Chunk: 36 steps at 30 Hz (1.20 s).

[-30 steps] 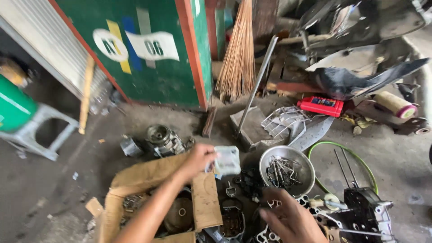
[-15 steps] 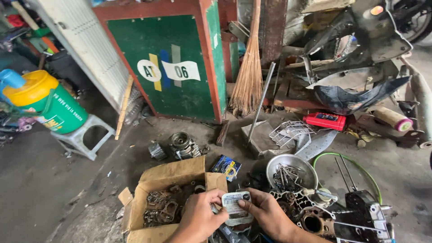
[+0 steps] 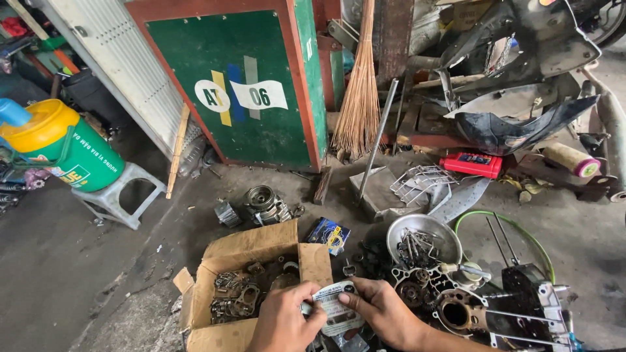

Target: The person sits on the floor of a workshop and assembles a piston by hand. They pick up a piston and a piston ring, then carefully fit the ring into the groove on the piston.

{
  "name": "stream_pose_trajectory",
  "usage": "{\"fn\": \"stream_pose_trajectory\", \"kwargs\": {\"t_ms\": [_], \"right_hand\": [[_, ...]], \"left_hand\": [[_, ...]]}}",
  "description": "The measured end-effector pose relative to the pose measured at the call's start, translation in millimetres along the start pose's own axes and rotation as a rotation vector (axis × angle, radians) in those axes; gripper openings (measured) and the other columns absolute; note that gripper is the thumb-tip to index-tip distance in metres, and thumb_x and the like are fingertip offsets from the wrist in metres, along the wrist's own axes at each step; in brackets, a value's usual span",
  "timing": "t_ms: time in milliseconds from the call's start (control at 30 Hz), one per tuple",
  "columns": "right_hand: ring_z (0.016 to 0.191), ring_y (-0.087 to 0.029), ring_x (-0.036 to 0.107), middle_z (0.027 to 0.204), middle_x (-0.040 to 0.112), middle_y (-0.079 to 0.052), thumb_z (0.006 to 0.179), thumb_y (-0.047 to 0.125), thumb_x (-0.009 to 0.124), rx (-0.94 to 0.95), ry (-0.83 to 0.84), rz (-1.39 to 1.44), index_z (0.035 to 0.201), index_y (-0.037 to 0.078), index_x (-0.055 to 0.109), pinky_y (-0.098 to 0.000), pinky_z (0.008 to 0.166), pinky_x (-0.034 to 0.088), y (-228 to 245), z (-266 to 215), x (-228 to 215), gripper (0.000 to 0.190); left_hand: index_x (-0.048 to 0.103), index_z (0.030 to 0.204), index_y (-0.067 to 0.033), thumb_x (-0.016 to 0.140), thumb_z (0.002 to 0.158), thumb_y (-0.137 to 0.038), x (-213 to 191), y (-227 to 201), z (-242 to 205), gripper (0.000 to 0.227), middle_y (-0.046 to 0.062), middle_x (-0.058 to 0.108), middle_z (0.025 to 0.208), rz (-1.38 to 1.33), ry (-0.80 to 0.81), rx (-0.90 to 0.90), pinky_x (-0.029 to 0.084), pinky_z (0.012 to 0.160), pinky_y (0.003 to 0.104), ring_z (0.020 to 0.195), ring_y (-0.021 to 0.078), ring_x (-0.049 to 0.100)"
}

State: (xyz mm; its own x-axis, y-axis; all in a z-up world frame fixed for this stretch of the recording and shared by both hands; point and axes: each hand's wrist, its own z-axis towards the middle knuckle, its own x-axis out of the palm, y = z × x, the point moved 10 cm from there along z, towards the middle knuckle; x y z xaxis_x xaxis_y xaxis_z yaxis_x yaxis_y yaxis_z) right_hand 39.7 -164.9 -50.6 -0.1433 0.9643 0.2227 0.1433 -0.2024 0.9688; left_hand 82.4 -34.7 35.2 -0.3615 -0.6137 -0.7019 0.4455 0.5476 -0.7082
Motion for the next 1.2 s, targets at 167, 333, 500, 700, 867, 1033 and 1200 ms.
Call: {"fn": "stream_pose_trajectory", "kwargs": {"t_ms": [167, 333, 500, 700, 867, 1033, 1200], "right_hand": [[0.078, -0.008, 0.066, 0.088, 0.076, -0.004, 0.099, 0.015, 0.063, -0.077, -0.026, -0.114, 0.11, -0.002, 0.071, -0.0281, 0.067, 0.058, -7.7, -6.8, -7.8, 0.021], [0.075, -0.007, 0.058, 0.077, 0.069, -0.007, 0.098, 0.014, 0.069, -0.187, -0.173, -0.347, 0.099, -0.003, 0.069, -0.0298, 0.066, 0.054, -4.4, -15.8, -19.8, 0.018], [0.081, -0.007, 0.064, 0.087, 0.074, -0.006, 0.096, 0.013, 0.066, -0.193, -0.222, -0.312, 0.107, -0.001, 0.07, -0.029, 0.071, 0.058, 7.3, -19.6, -19.1, 0.019], [0.082, -0.007, 0.064, 0.088, 0.074, -0.008, 0.096, 0.012, 0.066, -0.193, -0.221, -0.281, 0.108, -0.002, 0.071, -0.0296, 0.072, 0.058, 0.6, -16.3, -17.5, 0.019], [0.082, -0.006, 0.063, 0.087, 0.075, -0.006, 0.097, 0.011, 0.066, -0.258, -0.205, -0.318, 0.106, -0.001, 0.069, -0.0283, 0.071, 0.058, 15.6, -16.2, -20.6, 0.016], [0.071, -0.009, 0.069, 0.081, 0.075, -0.006, 0.097, 0.014, 0.063, -0.062, -0.147, -0.275, 0.101, 0.0, 0.067, -0.0298, 0.059, 0.062, 4.2, -15.8, -19.5, 0.015], [0.073, -0.011, 0.074, 0.084, 0.074, -0.006, 0.097, 0.015, 0.061, 0.089, -0.101, -0.112, 0.111, 0.001, 0.066, -0.0327, 0.058, 0.066, -15.8, -15.3, -18.6, 0.021]], "left_hand": [[0.074, 0.098, -0.0091, 0.07, 0.079, -0.016, 3.5, -1.7, -7.8, 0.021, 0.006, 0.077, 0.08, 0.006, 0.034, -0.069, 0.06, 0.064, 0.036, 0.066, 0.0195, 0.077], [0.072, 0.1, -0.0027, 0.071, 0.077, -0.012, 18.5, 7.3, -7.9, 0.024, 0.011, 0.079, 0.087, -0.183, 0.079, -0.069, 0.058, 0.078, 0.034, 0.082, 0.0204, 0.077], [0.071, 0.107, -0.0008, 0.069, 0.079, -0.011, 29.1, 16.4, -4.1, 0.03, 0.012, 0.08, 0.093, -0.184, 0.142, -0.191, 0.058, 0.084, 0.032, 0.089, 0.0189, 0.078], [0.071, 0.115, -0.002, 0.068, 0.081, -0.01, 25.2, 10.1, -4.3, 0.035, 0.012, 0.081, 0.091, -0.149, 0.095, -0.204, 0.059, 0.078, 0.029, 0.083, 0.0182, 0.08], [0.072, 0.111, -0.0035, 0.068, 0.082, -0.01, 18.0, 1.4, -3.1, 0.03, 0.012, 0.08, 0.084, -0.127, 0.049, -0.123, 0.061, 0.071, 0.031, 0.075, 0.0192, 0.08], [0.068, 0.105, -0.0056, 0.068, 0.083, -0.01, 15.8, -16.1, -3.2, 0.023, 0.011, 0.077, 0.079, -0.021, -0.006, 0.111, 0.061, 0.062, 0.036, 0.068, 0.0204, 0.078], [0.069, 0.096, -0.0076, 0.071, 0.085, -0.012, 12.8, -25.7, -4.5, 0.012, 0.01, 0.073, 0.069, 0.119, -0.075, 0.286, 0.056, 0.053, 0.04, 0.059, 0.023, 0.074]]}}
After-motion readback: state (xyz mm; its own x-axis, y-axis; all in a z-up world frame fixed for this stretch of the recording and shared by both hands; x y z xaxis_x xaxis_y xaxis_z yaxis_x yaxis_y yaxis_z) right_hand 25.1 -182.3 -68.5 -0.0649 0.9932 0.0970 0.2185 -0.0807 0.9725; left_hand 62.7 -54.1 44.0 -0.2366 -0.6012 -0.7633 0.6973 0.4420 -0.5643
